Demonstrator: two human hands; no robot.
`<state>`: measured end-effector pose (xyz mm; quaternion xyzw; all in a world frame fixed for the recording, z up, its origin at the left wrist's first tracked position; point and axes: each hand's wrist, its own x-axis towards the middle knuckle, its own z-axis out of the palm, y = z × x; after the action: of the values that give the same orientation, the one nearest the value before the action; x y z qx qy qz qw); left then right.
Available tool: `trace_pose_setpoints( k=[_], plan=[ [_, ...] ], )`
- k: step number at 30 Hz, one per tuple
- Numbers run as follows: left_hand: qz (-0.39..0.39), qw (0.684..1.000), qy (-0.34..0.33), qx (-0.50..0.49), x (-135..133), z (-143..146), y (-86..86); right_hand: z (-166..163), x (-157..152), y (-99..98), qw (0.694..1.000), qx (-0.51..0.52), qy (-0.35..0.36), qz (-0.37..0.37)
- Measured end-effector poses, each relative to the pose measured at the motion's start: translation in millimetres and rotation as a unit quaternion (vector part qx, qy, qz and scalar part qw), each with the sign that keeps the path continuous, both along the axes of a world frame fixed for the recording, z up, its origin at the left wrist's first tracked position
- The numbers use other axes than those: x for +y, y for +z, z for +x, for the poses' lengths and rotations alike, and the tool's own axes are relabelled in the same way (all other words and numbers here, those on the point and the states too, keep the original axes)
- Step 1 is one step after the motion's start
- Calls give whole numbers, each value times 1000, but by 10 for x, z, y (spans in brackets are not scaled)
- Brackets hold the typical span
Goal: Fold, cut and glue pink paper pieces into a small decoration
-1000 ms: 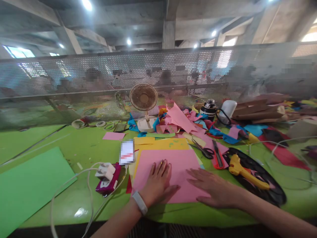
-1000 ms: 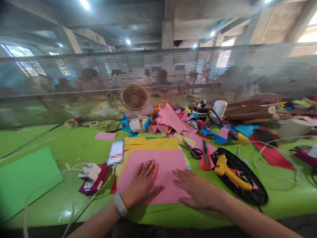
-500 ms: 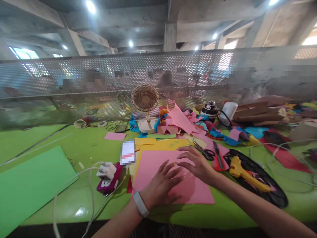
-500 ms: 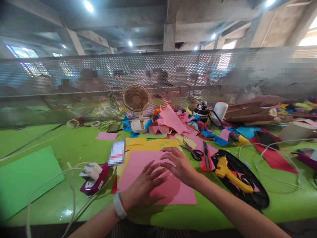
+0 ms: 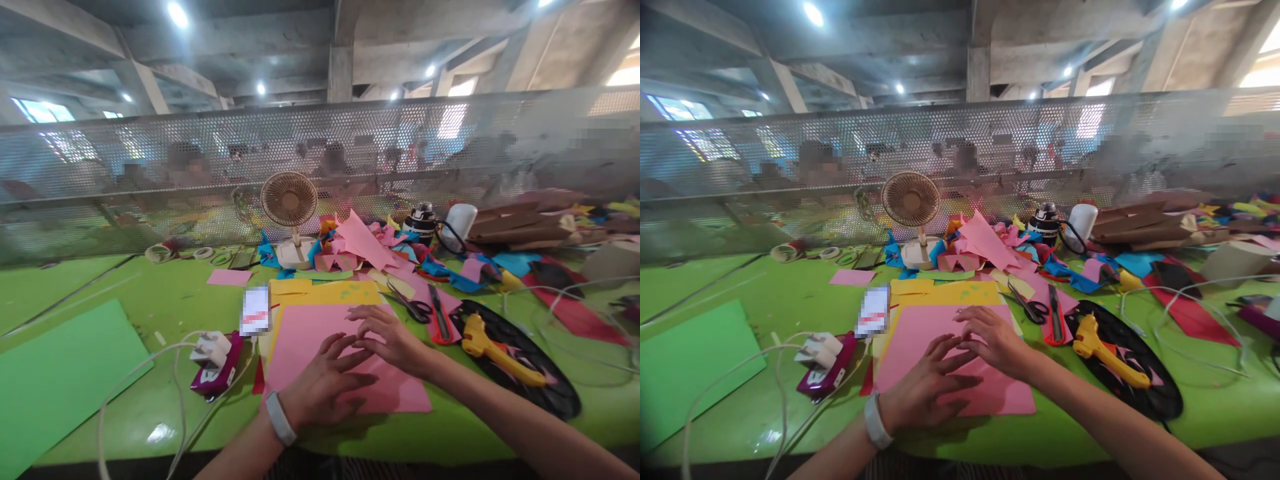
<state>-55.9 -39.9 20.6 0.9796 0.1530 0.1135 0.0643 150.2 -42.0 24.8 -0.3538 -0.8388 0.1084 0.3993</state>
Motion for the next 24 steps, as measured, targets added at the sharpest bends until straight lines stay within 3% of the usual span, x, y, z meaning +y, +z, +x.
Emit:
trace_pose_setpoints(
  k=[2, 4, 8, 10, 13, 16, 17, 20, 24],
  plan=[
    [-3, 1000, 19, -2, -9, -9, -17, 124, 45, 19, 998, 13, -55, 25],
    [-9, 999, 40, -3, -28, -17, -35, 328, 131, 22, 985, 11, -161, 52],
    [-32, 998, 50, 5, -87, -9, -76, 775, 276, -51, 924, -134, -353, 57],
    [-39, 998, 51, 14, -111, -1, -117, 898, 234, -103, 905, -195, -378, 15],
    [-48, 997, 61, 28, -121, -7, -197, 905, -15, -142, 920, -257, -282, -88],
    [-73, 993, 79, 52, -111, -30, -244, 773, -376, -127, 935, -300, -73, -174],
    [-83, 991, 86, 59, -107, -36, -248, 716, -487, -117, 932, -313, -32, -181],
    [-105, 987, 98, 67, -101, -44, -244, 544, -718, -99, 918, -350, -21, -185],
    [-117, 986, 95, 66, -100, -43, -233, 397, -785, -136, 910, -392, -46, -127]
  ],
)
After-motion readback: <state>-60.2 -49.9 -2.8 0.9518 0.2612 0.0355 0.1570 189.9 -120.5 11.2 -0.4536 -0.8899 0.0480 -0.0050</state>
